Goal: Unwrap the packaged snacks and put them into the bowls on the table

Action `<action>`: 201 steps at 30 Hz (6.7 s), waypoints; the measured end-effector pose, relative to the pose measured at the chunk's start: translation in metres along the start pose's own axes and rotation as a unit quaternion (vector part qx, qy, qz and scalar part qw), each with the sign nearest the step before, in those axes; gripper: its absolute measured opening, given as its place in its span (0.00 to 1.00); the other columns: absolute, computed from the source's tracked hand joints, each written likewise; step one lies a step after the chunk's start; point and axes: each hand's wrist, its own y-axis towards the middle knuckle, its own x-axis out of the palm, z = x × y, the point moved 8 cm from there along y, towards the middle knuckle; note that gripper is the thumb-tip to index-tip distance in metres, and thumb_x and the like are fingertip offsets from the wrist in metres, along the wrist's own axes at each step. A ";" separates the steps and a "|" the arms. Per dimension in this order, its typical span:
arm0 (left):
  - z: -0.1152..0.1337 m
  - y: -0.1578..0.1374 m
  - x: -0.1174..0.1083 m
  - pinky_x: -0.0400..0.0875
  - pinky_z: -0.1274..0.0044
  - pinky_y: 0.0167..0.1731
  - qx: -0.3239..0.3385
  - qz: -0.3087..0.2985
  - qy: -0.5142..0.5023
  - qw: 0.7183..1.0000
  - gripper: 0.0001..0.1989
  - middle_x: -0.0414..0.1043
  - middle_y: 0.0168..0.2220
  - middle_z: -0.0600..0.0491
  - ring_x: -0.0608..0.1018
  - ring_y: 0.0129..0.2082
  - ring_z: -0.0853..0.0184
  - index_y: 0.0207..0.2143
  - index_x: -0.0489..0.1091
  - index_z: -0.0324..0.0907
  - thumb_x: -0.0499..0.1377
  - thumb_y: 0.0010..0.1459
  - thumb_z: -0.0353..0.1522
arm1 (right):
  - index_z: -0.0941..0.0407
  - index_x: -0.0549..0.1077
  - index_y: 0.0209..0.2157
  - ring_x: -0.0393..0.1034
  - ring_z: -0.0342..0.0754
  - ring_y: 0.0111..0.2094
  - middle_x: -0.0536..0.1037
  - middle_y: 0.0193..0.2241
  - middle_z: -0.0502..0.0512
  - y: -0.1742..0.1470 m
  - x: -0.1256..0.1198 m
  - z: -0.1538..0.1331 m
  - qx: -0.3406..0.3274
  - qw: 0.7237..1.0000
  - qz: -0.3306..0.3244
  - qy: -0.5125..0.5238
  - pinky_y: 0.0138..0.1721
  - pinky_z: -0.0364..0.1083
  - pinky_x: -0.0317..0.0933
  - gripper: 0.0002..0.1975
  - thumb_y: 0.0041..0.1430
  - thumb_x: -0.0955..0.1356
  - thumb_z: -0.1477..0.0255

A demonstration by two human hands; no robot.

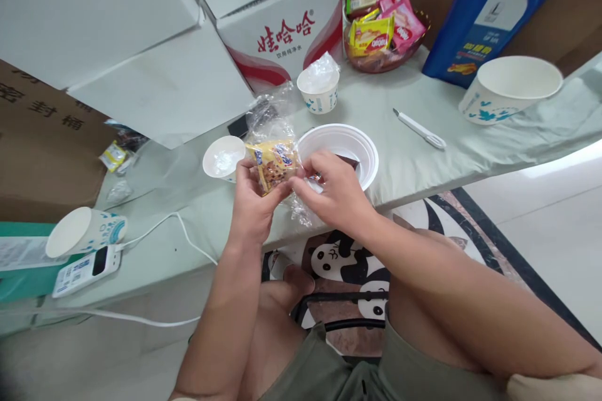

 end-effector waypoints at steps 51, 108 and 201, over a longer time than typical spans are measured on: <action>-0.006 -0.012 0.001 0.79 0.57 0.50 -0.246 -0.049 -0.197 0.948 0.28 0.80 0.49 0.43 0.79 0.55 0.48 0.60 0.69 0.38 0.53 0.58 0.34 | 0.50 0.78 0.40 0.70 0.55 0.48 0.78 0.45 0.57 -0.019 0.025 -0.027 -0.248 0.946 -0.019 -0.209 0.51 0.57 0.63 0.05 0.66 0.68 0.68; -0.006 -0.003 -0.017 0.71 0.40 0.49 -0.227 -0.093 -0.215 0.945 0.27 0.75 0.55 0.44 0.71 0.63 0.40 0.61 0.67 0.53 0.53 0.59 0.40 | 0.50 0.77 0.39 0.71 0.45 0.25 0.80 0.33 0.52 0.016 -0.046 0.016 -0.017 0.982 0.162 -0.096 0.26 0.47 0.65 0.05 0.64 0.69 0.65; 0.086 -0.019 0.017 0.64 0.58 0.63 0.258 -0.057 0.345 0.901 0.26 0.70 0.56 0.48 0.67 0.61 0.48 0.44 0.76 0.47 0.76 0.39 0.36 | 0.48 0.64 0.58 0.76 0.56 0.44 0.77 0.45 0.54 0.013 -0.026 0.026 0.052 0.997 -0.027 0.043 0.43 0.54 0.73 0.33 0.52 0.75 0.67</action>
